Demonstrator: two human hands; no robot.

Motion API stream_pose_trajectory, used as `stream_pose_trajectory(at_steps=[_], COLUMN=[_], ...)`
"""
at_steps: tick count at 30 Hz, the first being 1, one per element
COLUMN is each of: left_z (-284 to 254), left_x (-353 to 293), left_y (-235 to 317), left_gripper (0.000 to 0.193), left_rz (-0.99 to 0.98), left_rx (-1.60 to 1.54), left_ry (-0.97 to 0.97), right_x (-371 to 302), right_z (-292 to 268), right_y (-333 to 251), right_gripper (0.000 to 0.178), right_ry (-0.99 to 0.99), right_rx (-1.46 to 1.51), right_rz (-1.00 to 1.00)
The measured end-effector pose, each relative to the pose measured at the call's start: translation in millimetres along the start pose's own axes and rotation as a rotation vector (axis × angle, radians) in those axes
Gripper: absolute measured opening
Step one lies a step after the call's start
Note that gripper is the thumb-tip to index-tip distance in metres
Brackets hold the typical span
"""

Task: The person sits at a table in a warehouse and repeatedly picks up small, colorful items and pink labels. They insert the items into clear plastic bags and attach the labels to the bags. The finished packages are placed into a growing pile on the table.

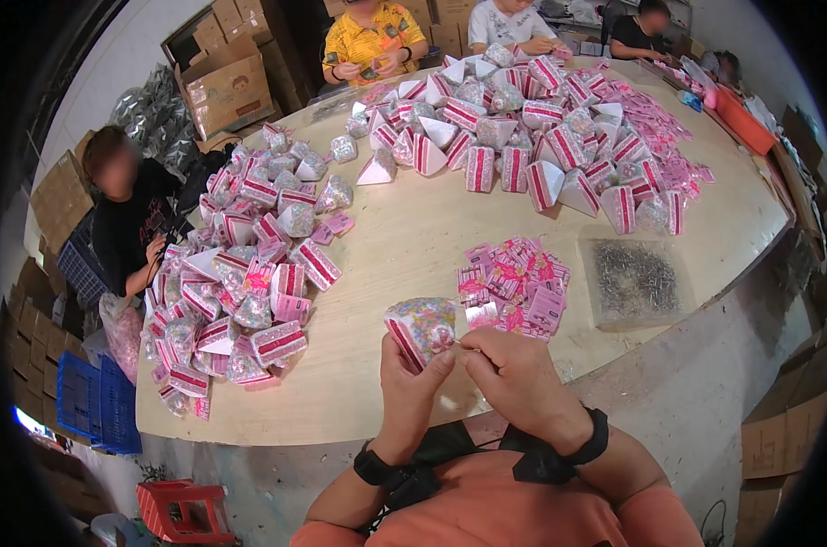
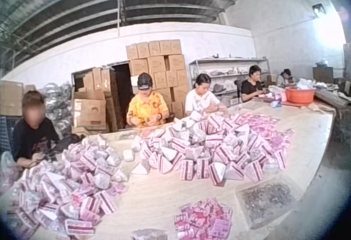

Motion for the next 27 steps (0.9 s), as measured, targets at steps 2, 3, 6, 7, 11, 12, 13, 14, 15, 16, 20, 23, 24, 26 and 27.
stream_pose_trajectory(at_steps=[2, 3, 6, 7, 11, 12, 13, 14, 15, 16, 20, 23, 24, 26, 27], left_z=[5, 7, 8, 10, 12, 11, 7, 3, 1, 2, 6, 7, 8, 8, 8], left_x=[0, 1, 0, 0, 3, 4, 3, 1, 0, -1, -3, -2, -1, -1, -1], left_y=[4, 6, -3, 0, 4, 2, -3, -10, -14, -13, -5, -2, -1, -1, -1], left_gripper=[0.053, 0.052, 0.05, 0.049, 0.046, 0.046, 0.045, 0.044, 0.043, 0.043, 0.044, 0.042, 0.042, 0.043, 0.043], left_rz=[0.047, 0.072, -0.033, -0.015, -0.004, -0.017, -0.047, -0.077, -0.107, -0.107, -0.096, -0.082, -0.079, -0.078, -0.078], left_rx=[-0.075, -0.111, -0.243, -0.291, -0.352, -0.335, -0.354, -0.373, -0.392, -0.416, -0.498, -0.588, -0.624, -0.624, -0.624], left_ry=[0.01, 0.014, -0.02, -0.039, -0.066, -0.062, -0.049, -0.035, -0.019, -0.008, 0.031, 0.051, 0.056, 0.052, 0.049], right_x=[0, 0, -1, -1, -3, -3, -4, -4, -4, -4, -4, -4, -4, -4, -3], right_z=[2, 2, 0, -1, 2, 2, 2, 2, 3, 3, 3, 4, 5, 6, 6], right_y=[2, 3, 2, 0, -2, -2, -2, -3, -2, -1, 1, -2, -2, -3, -3], right_gripper=[0.011, 0.011, 0.012, 0.013, 0.013, 0.013, 0.013, 0.013, 0.014, 0.014, 0.015, 0.015, 0.015, 0.015, 0.014], right_ry=[-0.014, -0.02, -0.021, -0.026, -0.052, -0.058, -0.058, -0.058, -0.06, -0.062, -0.059, -0.069, -0.076, -0.084, -0.088], right_rx=[0.019, 0.03, 0.074, 0.076, 0.071, 0.063, 0.069, 0.074, 0.08, 0.086, 0.104, 0.102, 0.101, 0.091, 0.086], right_rz=[0.015, 0.021, 0.029, 0.022, 0.01, 0.011, 0.022, 0.033, 0.044, 0.056, 0.06, 0.054, 0.058, 0.069, 0.075])
Point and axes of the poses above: each hand's wrist, its own x-axis towards the middle knuckle, its own z-axis out of the palm, y = z × x, the point moved 10 cm from there along x, towards the middle knuckle, and after that the axes turned 8 degrees about z, right-handed, at the moved point
